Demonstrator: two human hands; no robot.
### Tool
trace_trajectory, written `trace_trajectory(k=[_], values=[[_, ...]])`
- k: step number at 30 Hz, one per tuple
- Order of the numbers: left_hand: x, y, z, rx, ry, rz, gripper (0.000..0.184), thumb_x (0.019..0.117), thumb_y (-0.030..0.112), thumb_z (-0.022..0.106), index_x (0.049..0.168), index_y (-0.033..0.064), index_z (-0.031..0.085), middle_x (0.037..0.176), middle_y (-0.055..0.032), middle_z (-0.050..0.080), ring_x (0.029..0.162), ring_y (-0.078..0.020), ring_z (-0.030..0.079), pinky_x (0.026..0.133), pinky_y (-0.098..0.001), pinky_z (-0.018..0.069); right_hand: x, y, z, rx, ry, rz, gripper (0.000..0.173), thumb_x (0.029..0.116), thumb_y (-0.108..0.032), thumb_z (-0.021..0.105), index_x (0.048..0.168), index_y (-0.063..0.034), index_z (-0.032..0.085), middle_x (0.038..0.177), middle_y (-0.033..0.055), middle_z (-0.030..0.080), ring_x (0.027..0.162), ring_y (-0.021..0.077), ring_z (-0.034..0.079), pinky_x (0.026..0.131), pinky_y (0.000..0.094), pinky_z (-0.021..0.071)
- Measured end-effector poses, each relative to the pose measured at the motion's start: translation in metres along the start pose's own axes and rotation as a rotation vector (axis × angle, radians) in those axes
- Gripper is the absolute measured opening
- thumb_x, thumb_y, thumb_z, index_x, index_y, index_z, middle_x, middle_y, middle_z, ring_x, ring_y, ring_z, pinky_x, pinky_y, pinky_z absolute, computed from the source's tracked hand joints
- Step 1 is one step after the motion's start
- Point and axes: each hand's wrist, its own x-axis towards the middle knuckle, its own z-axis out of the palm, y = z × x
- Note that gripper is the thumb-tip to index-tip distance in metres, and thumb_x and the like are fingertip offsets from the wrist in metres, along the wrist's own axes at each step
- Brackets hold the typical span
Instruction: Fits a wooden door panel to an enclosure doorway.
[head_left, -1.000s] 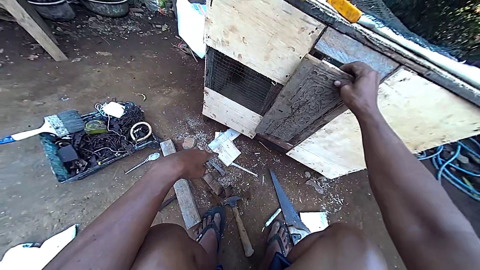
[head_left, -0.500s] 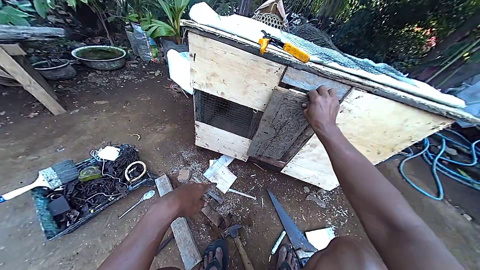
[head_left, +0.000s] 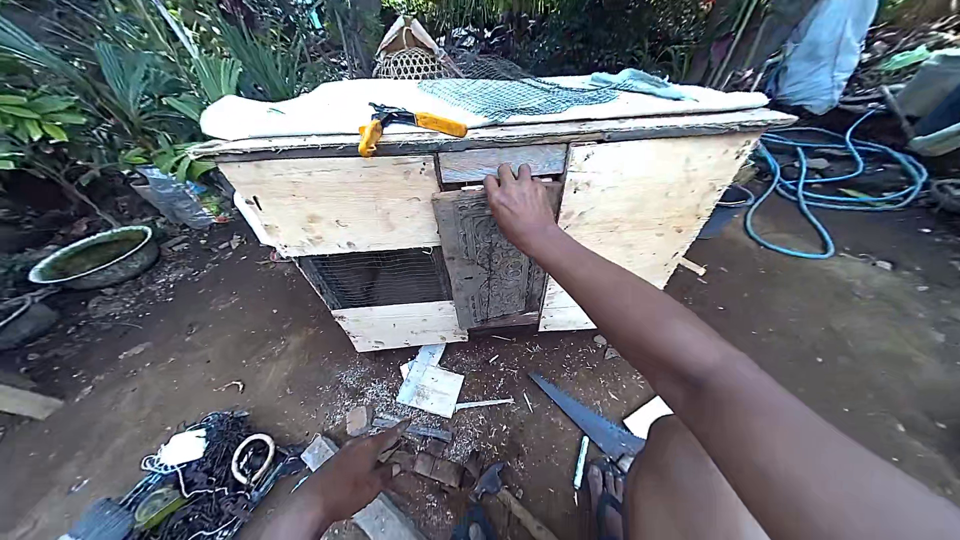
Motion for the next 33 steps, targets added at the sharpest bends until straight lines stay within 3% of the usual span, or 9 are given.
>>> trace_trajectory(k=[4,7,10,14,17,21,30,33], values=[[-0.004,0.004,-0.001,0.013,-0.003,-0.016,0.067,0.1034,0.023,0.061,0.163,0.0207,0.032,0.148,-0.0114,0.059,0.133,-0.0265,0.06,0.115,-0.0483,0.045,0.004,0.006,-0.009,0.008,-0.031,-0.073,0.027,0.099,-0.016,0.062,0.121,-0.0007,0.063,0.121,0.0266,0.061,0.111,0.0503,0.061,0.071,0.0577,0.0566],[-0.009,0.007,0.0,0.007,-0.004,-0.022,0.067,0.1033,0.022,0.062,0.163,0.0193,0.032,0.146,-0.0122,0.06,0.132,-0.027,0.061,0.114,-0.0482,0.0458,0.008,0.006,-0.017,-0.004,-0.067,-0.093,0.029,0.097,-0.016,0.064,0.117,0.0044,0.064,0.117,0.0319,0.062,0.104,0.0517,0.064,0.074,0.0597,0.0558],[-0.013,0.008,0.001,0.011,-0.002,-0.04,0.067,0.1036,0.023,0.061,0.164,0.0219,0.031,0.148,-0.0101,0.059,0.132,-0.0267,0.061,0.114,-0.0486,0.0453,0.009,0.003,-0.028,-0.023,-0.116,-0.094,0.03,0.0939,-0.016,0.069,0.114,0.0057,0.065,0.113,0.0305,0.063,0.103,0.0481,0.065,0.078,0.0581,0.0544],[-0.017,0.009,0.003,0.01,-0.003,-0.048,0.067,0.1036,0.022,0.061,0.163,0.0206,0.032,0.148,-0.0092,0.059,0.133,-0.0262,0.06,0.114,-0.0487,0.0457,0.017,-0.001,-0.039,-0.045,-0.147,-0.146,0.014,0.0922,-0.008,0.065,0.093,0.0056,0.068,0.094,0.0249,0.068,0.09,0.044,0.068,0.069,0.0573,0.0533],[-0.018,0.007,0.004,0.026,-0.014,-0.061,0.067,0.1039,0.023,0.061,0.164,0.0198,0.031,0.15,-0.0084,0.058,0.136,-0.0261,0.058,0.115,-0.0492,0.0439,0.025,0.005,-0.051,-0.035,-0.226,-0.196,0.022,0.0903,-0.016,0.073,0.097,0.0047,0.068,0.1,0.0249,0.068,0.098,0.0446,0.067,0.077,0.0603,0.053],[-0.017,0.004,0.007,0.033,-0.031,-0.09,0.067,0.1042,0.024,0.061,0.163,0.0202,0.031,0.151,-0.0088,0.057,0.137,-0.0261,0.057,0.115,-0.0485,0.0438,0.032,0.015,-0.05,-0.04,-0.233,-0.194,0.036,0.0834,-0.027,0.082,0.095,0.0035,0.067,0.098,0.0252,0.068,0.097,0.046,0.067,0.075,0.0618,0.0536],[-0.016,0.007,0.007,0.079,-0.02,-0.07,0.064,0.1045,0.024,0.059,0.163,0.0202,0.033,0.151,-0.0091,0.056,0.139,-0.0273,0.054,0.117,-0.0515,0.0397,0.024,0.007,-0.048,-0.022,-0.205,-0.123,0.028,0.0829,-0.018,0.079,0.092,0.0057,0.067,0.099,0.0296,0.067,0.098,0.0505,0.066,0.075,0.0657,0.0522],[-0.017,0.007,0.007,0.097,-0.019,-0.081,0.063,0.104,0.024,0.06,0.162,0.0203,0.035,0.15,-0.0096,0.057,0.139,-0.0289,0.054,0.117,-0.0528,0.0391,0.019,-0.003,-0.049,-0.052,-0.199,-0.085,0.021,0.0867,-0.011,0.074,0.094,0.0076,0.067,0.099,0.0309,0.067,0.097,0.0515,0.067,0.073,0.0659,0.0522]])
